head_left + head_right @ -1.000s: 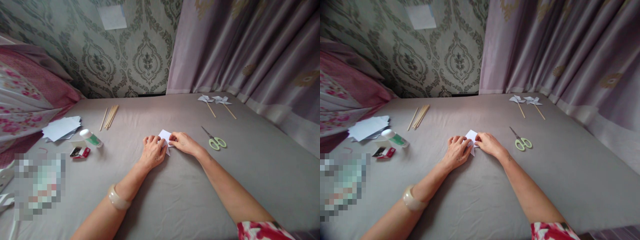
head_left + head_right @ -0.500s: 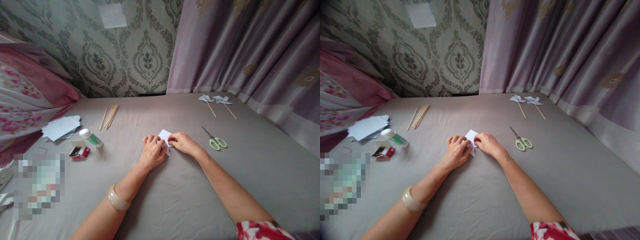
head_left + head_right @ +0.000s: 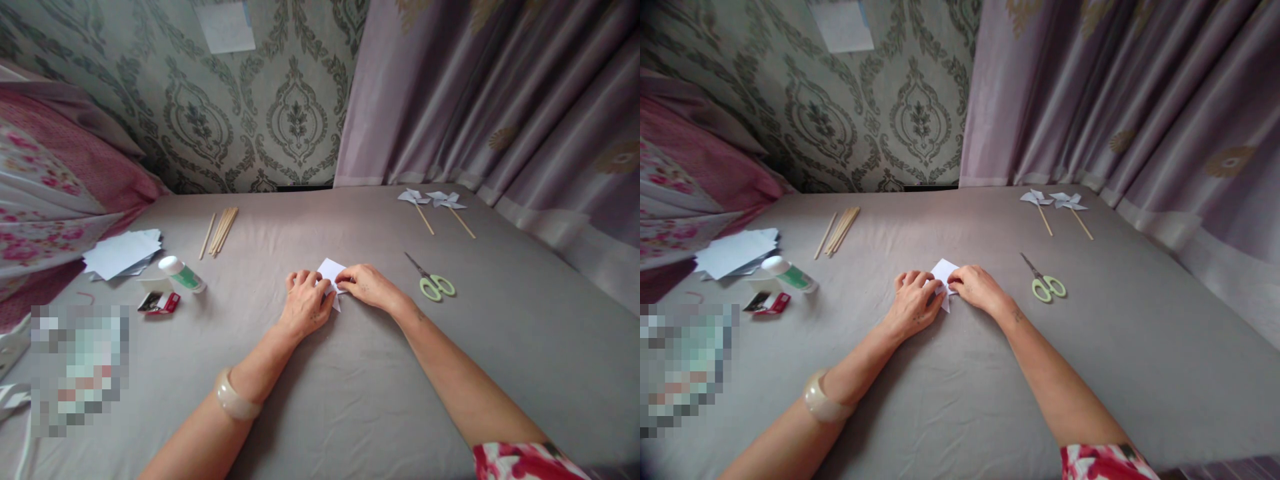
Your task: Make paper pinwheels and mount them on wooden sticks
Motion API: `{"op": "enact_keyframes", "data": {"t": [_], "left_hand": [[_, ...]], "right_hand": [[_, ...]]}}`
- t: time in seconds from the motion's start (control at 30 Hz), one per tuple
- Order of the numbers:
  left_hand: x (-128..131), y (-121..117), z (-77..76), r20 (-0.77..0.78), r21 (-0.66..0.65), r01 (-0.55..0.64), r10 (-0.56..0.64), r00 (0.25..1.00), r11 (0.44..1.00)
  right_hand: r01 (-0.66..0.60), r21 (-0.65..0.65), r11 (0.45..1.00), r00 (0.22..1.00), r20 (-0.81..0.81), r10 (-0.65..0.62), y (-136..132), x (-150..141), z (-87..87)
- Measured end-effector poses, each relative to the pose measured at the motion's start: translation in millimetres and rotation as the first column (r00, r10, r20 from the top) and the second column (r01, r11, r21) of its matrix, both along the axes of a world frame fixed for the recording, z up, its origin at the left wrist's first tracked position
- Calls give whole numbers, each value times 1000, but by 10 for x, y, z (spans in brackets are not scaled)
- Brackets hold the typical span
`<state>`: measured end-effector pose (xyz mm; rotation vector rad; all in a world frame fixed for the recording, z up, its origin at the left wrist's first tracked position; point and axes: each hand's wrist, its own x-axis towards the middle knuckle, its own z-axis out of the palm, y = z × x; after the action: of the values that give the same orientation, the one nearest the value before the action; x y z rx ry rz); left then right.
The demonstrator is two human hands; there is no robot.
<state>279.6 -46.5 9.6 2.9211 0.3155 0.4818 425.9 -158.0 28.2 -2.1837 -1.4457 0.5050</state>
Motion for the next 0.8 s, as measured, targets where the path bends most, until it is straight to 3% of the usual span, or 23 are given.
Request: {"op": "enact_keyframes", "data": {"t": [0.4,0.63,0.8], "left_hand": [[-2,-5,13,-2,-8,6,-7,1000,1000],[-1,-4,-5,21,-19,-2,2,1000,1000],[-4,-10,17,50,-66,-19,22,999,998]], "right_hand": [[-8,-33,999,998,64,11,-4,-51,48],[37,-176,984,967,255,9,-19,-159,169],[-1,-261,965,951,298,82,39,-136,299]]}}
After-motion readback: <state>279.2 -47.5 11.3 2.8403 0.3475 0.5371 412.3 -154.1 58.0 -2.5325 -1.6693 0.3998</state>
